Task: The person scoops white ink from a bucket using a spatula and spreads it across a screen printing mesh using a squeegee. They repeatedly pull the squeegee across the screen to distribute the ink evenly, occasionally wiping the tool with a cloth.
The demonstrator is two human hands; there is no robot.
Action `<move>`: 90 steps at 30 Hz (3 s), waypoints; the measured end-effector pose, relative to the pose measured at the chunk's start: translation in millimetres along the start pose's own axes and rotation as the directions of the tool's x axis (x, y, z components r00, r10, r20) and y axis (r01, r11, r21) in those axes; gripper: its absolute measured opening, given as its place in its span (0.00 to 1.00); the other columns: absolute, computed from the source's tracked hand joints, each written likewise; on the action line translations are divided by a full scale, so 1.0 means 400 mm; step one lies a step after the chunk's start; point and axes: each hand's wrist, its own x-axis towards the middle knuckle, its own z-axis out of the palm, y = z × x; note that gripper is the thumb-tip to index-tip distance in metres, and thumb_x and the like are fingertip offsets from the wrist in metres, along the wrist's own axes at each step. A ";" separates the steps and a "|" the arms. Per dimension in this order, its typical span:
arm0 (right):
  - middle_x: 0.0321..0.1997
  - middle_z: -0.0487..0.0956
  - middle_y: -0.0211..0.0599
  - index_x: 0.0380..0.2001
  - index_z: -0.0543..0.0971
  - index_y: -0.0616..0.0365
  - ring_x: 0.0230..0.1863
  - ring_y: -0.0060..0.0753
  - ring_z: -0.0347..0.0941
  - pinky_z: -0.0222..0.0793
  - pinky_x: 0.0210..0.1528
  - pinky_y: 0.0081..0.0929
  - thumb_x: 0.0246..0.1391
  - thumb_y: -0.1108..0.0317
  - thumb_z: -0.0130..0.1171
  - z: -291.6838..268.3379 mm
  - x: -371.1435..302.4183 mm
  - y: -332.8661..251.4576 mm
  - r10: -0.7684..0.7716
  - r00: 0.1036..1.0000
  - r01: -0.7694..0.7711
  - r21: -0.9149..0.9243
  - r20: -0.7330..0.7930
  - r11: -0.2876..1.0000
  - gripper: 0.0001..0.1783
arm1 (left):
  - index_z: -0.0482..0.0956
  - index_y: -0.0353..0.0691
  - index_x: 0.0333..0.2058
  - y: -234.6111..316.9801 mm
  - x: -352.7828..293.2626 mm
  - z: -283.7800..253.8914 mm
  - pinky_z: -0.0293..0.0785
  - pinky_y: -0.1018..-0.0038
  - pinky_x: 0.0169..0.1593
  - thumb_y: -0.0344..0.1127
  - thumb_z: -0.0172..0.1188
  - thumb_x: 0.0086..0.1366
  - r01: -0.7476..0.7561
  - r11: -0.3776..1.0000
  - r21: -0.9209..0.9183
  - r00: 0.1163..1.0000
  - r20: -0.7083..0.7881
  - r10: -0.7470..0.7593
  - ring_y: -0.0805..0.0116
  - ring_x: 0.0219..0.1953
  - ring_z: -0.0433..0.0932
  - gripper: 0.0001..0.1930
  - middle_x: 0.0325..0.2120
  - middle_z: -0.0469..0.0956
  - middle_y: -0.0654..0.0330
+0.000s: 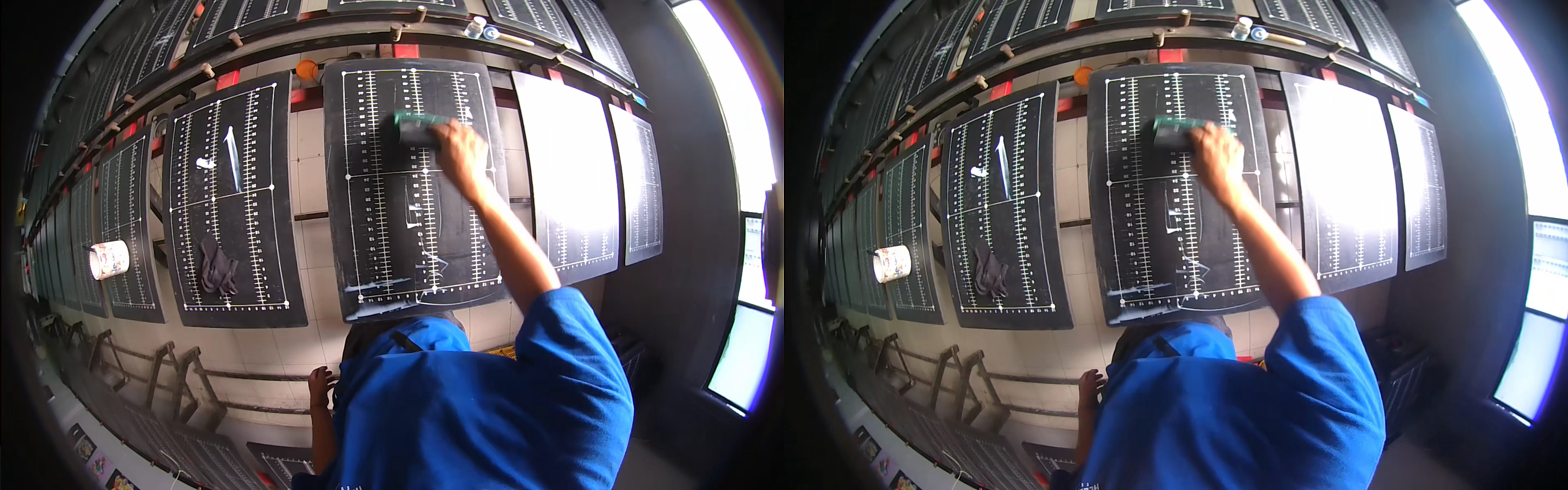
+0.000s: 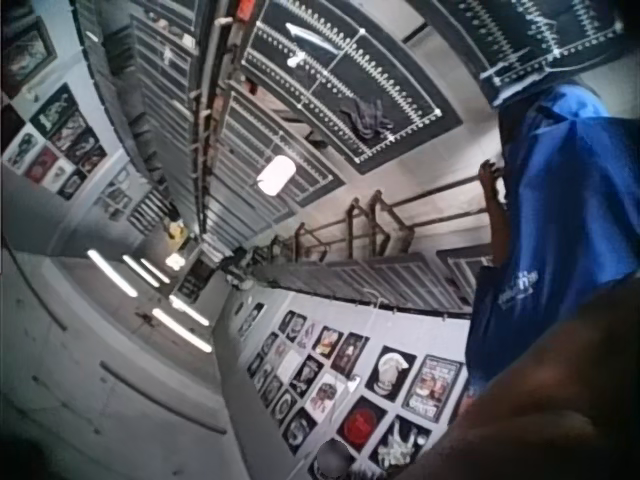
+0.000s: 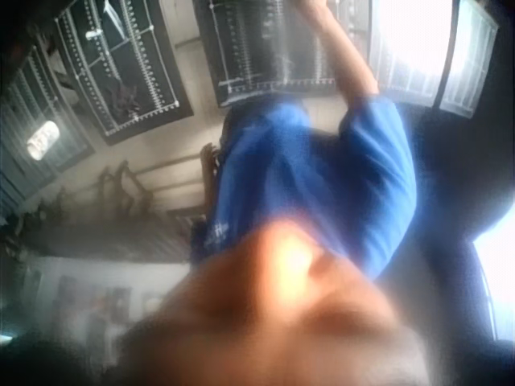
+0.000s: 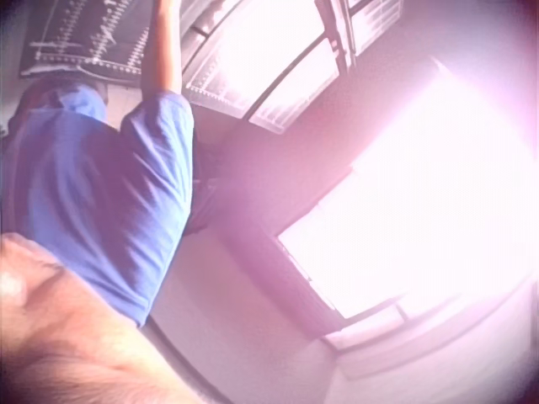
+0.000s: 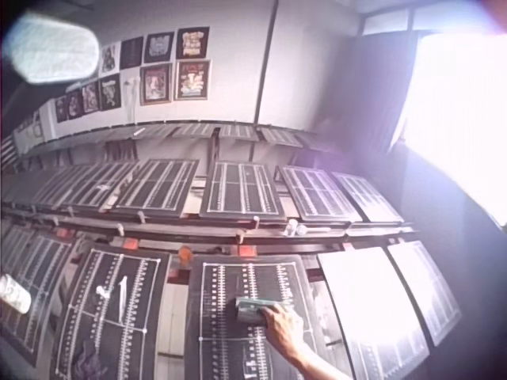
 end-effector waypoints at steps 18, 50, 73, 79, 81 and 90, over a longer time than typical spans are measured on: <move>0.51 0.79 0.36 0.51 0.79 0.54 0.55 0.41 0.73 0.69 0.54 0.35 0.43 0.80 0.56 -0.191 -0.628 -0.104 -0.038 0.993 0.024 0.127 0.111 0.992 0.27 | 0.75 0.36 0.49 -0.286 0.137 -0.051 0.77 0.68 0.35 0.44 0.52 0.68 -0.327 0.928 0.176 0.942 0.142 0.305 0.62 0.34 0.80 0.19 0.40 0.80 0.52; 0.43 0.82 0.37 0.40 0.85 0.46 0.46 0.41 0.80 0.77 0.47 0.38 0.51 0.72 0.53 0.043 0.275 0.202 -0.275 0.961 0.274 0.015 0.036 0.961 0.15 | 0.70 0.28 0.53 -0.136 -0.124 0.173 0.80 0.70 0.34 0.42 0.51 0.69 -0.115 0.981 -0.154 0.993 -0.002 0.116 0.62 0.34 0.83 0.23 0.39 0.81 0.48; 0.63 0.72 0.40 0.63 0.69 0.58 0.67 0.42 0.65 0.59 0.68 0.37 0.53 0.69 0.51 -0.131 -0.659 -0.087 -0.015 0.985 0.003 0.071 0.170 0.997 0.31 | 0.73 0.35 0.50 0.111 0.041 0.232 0.77 0.63 0.44 0.48 0.51 0.71 -0.222 0.961 0.163 0.965 0.175 0.193 0.57 0.41 0.80 0.21 0.44 0.79 0.50; 0.55 0.75 0.41 0.57 0.73 0.61 0.59 0.42 0.70 0.65 0.61 0.35 0.51 0.73 0.52 -0.039 -0.390 0.010 0.027 0.999 -0.023 0.111 -0.041 0.994 0.27 | 0.75 0.38 0.49 0.056 -0.008 0.184 0.77 0.64 0.40 0.49 0.53 0.69 -0.206 0.968 0.143 0.973 0.131 0.188 0.59 0.39 0.81 0.20 0.42 0.80 0.52; 0.51 0.76 0.39 0.53 0.75 0.62 0.55 0.41 0.71 0.67 0.57 0.35 0.52 0.73 0.51 -0.013 -0.272 0.059 0.000 0.996 0.012 0.144 -0.086 0.989 0.23 | 0.74 0.37 0.51 -0.007 0.002 0.153 0.77 0.64 0.40 0.49 0.53 0.68 -0.143 0.987 0.074 0.985 0.109 0.135 0.58 0.40 0.80 0.22 0.44 0.79 0.51; 0.43 0.78 0.37 0.42 0.78 0.55 0.50 0.40 0.74 0.69 0.50 0.38 0.55 0.70 0.51 0.091 0.126 0.263 -0.048 0.984 0.074 0.147 -0.173 0.986 0.12 | 0.73 0.32 0.52 -0.064 -0.114 0.157 0.76 0.69 0.33 0.45 0.52 0.69 -0.372 0.917 0.146 0.922 0.174 0.347 0.61 0.35 0.80 0.22 0.40 0.79 0.49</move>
